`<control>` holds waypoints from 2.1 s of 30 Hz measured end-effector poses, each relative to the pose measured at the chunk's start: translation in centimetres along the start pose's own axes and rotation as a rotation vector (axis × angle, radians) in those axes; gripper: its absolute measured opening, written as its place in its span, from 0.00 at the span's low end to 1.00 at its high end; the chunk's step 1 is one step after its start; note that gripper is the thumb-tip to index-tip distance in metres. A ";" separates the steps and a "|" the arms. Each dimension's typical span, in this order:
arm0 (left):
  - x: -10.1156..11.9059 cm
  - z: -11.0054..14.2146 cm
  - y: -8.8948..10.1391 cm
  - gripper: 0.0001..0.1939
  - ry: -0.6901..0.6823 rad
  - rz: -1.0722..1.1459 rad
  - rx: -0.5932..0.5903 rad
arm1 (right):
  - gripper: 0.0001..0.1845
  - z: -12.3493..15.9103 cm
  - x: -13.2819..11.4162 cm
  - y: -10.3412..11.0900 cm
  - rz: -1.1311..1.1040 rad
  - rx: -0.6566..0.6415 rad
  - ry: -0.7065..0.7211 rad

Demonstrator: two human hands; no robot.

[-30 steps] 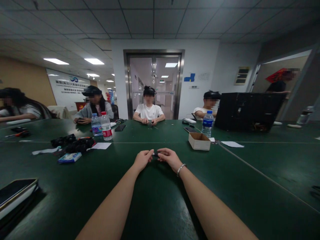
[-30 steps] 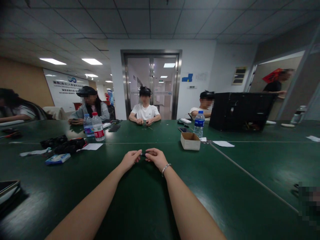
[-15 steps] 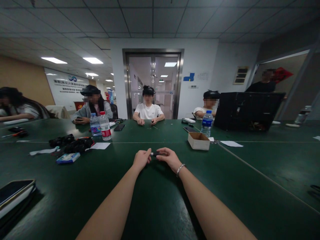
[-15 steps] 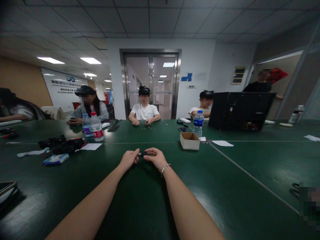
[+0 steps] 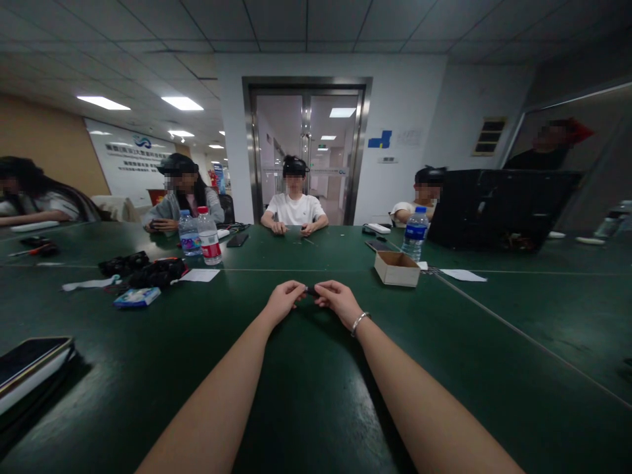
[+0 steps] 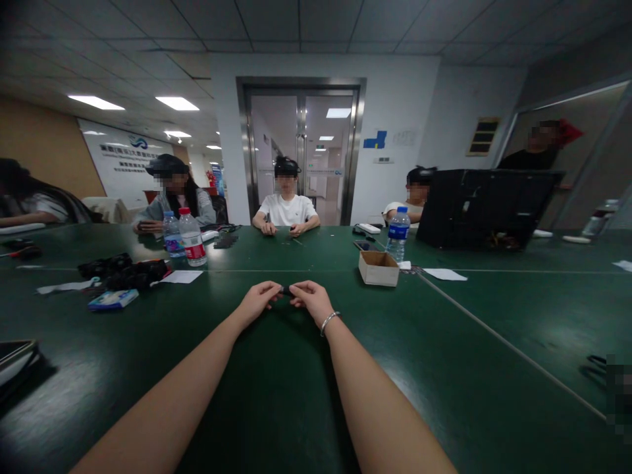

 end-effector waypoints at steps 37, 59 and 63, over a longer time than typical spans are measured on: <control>-0.4 0.8 0.8 0.33 0.055 -0.301 0.041 | 0.23 0.1 -0.1 -0.6 0.044 -0.146 0.026; 0.9 0.7 0.3 0.16 -0.071 0.004 0.060 | 0.12 0.3 0.1 0.0 -0.019 -0.036 -0.075; 0.4 0.6 0.4 0.17 -0.057 0.000 0.074 | 0.12 0.2 0.1 -0.1 -0.017 -0.041 -0.070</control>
Point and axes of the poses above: each hand's wrist, its own z-axis away from the middle knuckle, its own y-axis out of the back of the hand, x = y × z, the point moved 9 cm from there along -z, towards the middle knuckle, and after that the axes turned 11 degrees about -y, right-handed, at the moved point
